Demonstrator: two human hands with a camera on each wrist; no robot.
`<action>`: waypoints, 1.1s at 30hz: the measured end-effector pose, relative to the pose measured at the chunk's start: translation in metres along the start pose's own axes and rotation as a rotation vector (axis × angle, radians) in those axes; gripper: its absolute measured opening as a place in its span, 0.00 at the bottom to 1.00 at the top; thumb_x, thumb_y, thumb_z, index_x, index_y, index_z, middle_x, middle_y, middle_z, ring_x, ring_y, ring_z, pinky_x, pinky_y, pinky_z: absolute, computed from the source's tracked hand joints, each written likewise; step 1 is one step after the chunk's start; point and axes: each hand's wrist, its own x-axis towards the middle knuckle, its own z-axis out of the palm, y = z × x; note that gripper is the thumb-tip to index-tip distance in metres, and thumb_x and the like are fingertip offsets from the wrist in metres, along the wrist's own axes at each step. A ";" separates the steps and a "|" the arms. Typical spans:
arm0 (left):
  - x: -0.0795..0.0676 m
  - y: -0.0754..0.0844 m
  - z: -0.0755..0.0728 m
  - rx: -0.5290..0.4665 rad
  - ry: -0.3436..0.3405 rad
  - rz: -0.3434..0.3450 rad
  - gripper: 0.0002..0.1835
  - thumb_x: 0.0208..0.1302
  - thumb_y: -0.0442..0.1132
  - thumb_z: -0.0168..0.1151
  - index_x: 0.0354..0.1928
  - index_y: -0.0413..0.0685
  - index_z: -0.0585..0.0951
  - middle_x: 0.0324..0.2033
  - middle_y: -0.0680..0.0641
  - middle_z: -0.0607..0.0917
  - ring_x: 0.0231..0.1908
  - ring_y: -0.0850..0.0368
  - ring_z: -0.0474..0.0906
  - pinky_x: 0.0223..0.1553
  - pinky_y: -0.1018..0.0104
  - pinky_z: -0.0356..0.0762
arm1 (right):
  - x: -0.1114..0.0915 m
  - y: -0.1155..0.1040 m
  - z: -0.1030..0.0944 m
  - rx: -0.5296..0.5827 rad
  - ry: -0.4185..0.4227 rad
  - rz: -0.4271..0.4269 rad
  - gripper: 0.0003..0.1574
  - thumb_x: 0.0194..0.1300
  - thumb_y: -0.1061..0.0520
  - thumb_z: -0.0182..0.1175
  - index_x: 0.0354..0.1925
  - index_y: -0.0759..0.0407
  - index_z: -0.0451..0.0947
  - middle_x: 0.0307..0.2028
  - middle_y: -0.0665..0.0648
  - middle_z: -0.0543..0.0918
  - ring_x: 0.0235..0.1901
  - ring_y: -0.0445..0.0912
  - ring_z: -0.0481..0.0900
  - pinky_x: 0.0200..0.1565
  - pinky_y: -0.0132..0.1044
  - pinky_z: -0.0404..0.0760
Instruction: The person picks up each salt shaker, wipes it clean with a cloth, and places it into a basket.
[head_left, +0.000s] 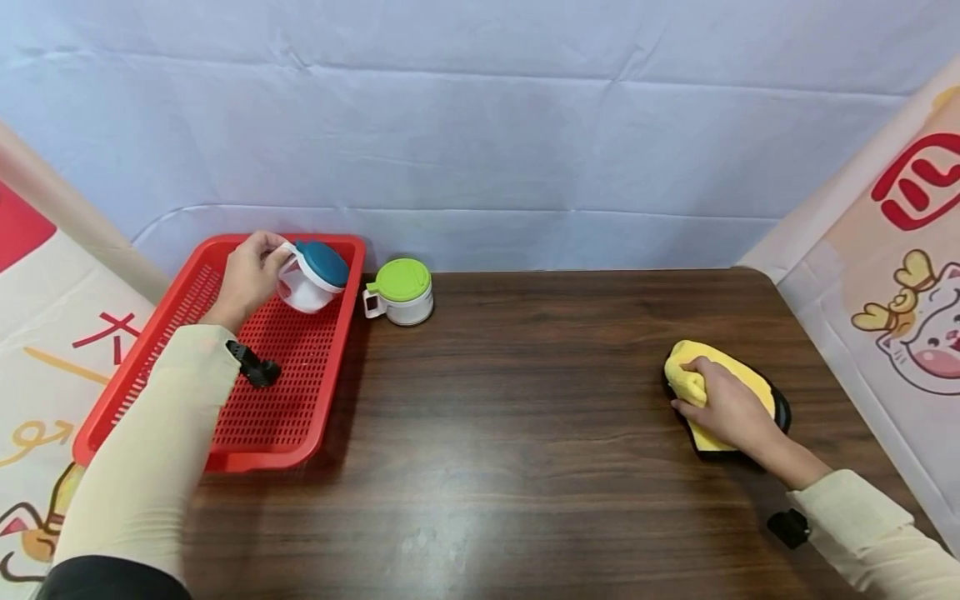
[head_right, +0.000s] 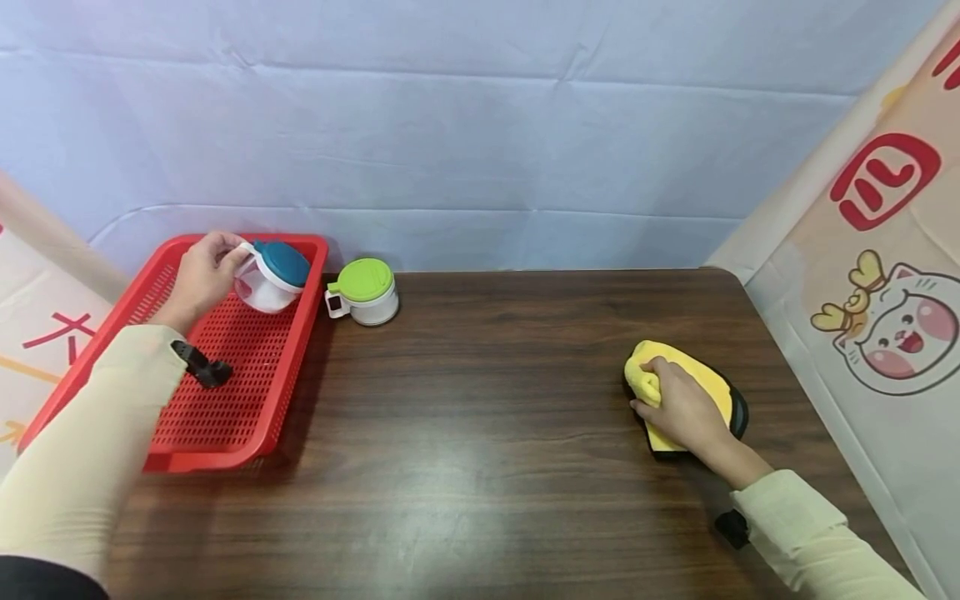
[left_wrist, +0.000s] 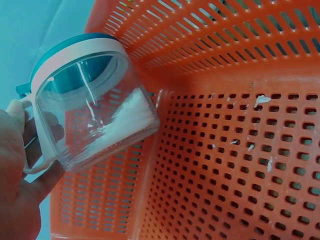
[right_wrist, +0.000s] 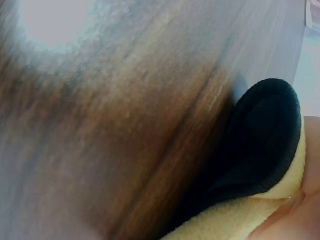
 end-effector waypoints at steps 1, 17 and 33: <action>0.000 -0.001 0.001 -0.003 -0.004 -0.004 0.20 0.81 0.45 0.47 0.55 0.32 0.72 0.52 0.31 0.80 0.51 0.39 0.76 0.54 0.45 0.73 | 0.000 0.000 0.000 0.001 -0.001 0.000 0.40 0.61 0.58 0.72 0.60 0.80 0.67 0.54 0.82 0.74 0.51 0.72 0.75 0.47 0.65 0.76; -0.007 -0.021 0.007 -0.101 -0.072 -0.101 0.19 0.83 0.45 0.42 0.59 0.34 0.68 0.57 0.32 0.76 0.54 0.43 0.70 0.56 0.54 0.70 | 0.000 0.001 0.001 0.004 0.003 0.007 0.39 0.60 0.58 0.72 0.60 0.79 0.67 0.54 0.82 0.74 0.52 0.73 0.75 0.47 0.65 0.76; -0.011 -0.052 -0.015 -0.100 -0.184 -0.171 0.25 0.83 0.49 0.37 0.64 0.34 0.64 0.62 0.30 0.72 0.57 0.39 0.69 0.51 0.58 0.68 | -0.002 0.000 0.001 0.008 0.029 -0.004 0.38 0.60 0.58 0.71 0.60 0.79 0.67 0.54 0.82 0.75 0.52 0.73 0.75 0.48 0.65 0.76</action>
